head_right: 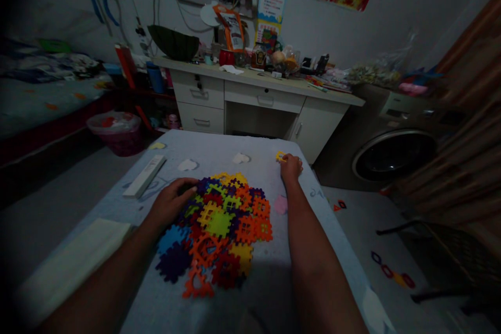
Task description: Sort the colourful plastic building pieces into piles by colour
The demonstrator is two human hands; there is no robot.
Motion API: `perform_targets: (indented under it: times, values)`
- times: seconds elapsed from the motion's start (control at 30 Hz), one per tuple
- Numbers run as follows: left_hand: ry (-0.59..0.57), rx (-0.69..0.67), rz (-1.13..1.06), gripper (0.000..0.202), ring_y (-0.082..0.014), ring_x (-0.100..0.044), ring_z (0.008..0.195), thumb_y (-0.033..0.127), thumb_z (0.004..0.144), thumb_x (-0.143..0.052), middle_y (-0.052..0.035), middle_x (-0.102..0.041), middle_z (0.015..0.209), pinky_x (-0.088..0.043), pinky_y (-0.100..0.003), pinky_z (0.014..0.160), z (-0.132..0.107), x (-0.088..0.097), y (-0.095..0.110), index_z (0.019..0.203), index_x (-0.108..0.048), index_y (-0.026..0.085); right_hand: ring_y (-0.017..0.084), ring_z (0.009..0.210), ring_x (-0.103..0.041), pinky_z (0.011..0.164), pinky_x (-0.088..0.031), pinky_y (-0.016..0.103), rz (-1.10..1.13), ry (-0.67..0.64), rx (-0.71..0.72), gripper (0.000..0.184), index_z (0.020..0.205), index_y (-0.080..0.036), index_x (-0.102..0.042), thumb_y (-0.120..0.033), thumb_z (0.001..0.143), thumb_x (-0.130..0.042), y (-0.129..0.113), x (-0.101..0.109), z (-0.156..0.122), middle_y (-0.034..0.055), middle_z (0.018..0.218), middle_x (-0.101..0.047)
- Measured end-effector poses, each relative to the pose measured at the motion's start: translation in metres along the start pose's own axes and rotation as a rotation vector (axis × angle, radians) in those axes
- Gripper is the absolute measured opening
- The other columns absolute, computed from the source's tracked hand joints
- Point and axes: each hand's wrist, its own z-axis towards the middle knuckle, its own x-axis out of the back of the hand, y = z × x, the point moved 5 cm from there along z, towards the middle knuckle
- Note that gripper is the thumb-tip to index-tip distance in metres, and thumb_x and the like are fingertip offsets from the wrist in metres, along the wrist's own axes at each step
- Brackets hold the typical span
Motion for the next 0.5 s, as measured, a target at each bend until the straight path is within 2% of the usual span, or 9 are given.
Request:
perform_targets:
  times: [0.17,0.3,0.5]
  values:
    - [0.011,-0.012,0.011,0.038,-0.0272,-0.063,0.103,0.049,0.08,-0.058,-0.0077,-0.07,0.108,-0.046,-0.045,0.099,0.0,0.001,0.0,0.103,-0.068,0.02,0.027,0.112,-0.053,0.095,-0.04,0.042,-0.062,0.007,-0.055,0.028,0.111,-0.024,-0.071,-0.026,0.087,-0.057,-0.001,-0.006,0.014,0.0108,0.118,-0.062]
    - [0.023,-0.018,0.002,0.038,-0.0271,-0.064,0.102,0.049,0.079,-0.058,-0.0073,-0.069,0.106,-0.047,-0.044,0.098,0.001,0.0,0.0,0.102,-0.068,0.02,0.031,0.115,-0.051,0.096,-0.039,0.046,-0.147,-0.052,-0.018,0.03,0.115,-0.025,-0.072,-0.028,0.09,-0.055,0.002,-0.017,0.011,0.0121,0.123,-0.061]
    - [0.023,-0.026,0.003,0.038,-0.0273,-0.064,0.103,0.049,0.08,-0.058,-0.0076,-0.069,0.107,-0.047,-0.044,0.097,0.002,0.0,-0.002,0.103,-0.068,0.02,0.03,0.113,-0.052,0.094,-0.04,0.046,-0.126,-0.031,-0.003,0.031,0.111,-0.025,-0.073,-0.021,0.089,-0.051,0.005,-0.017,0.011,0.0116,0.119,-0.063]
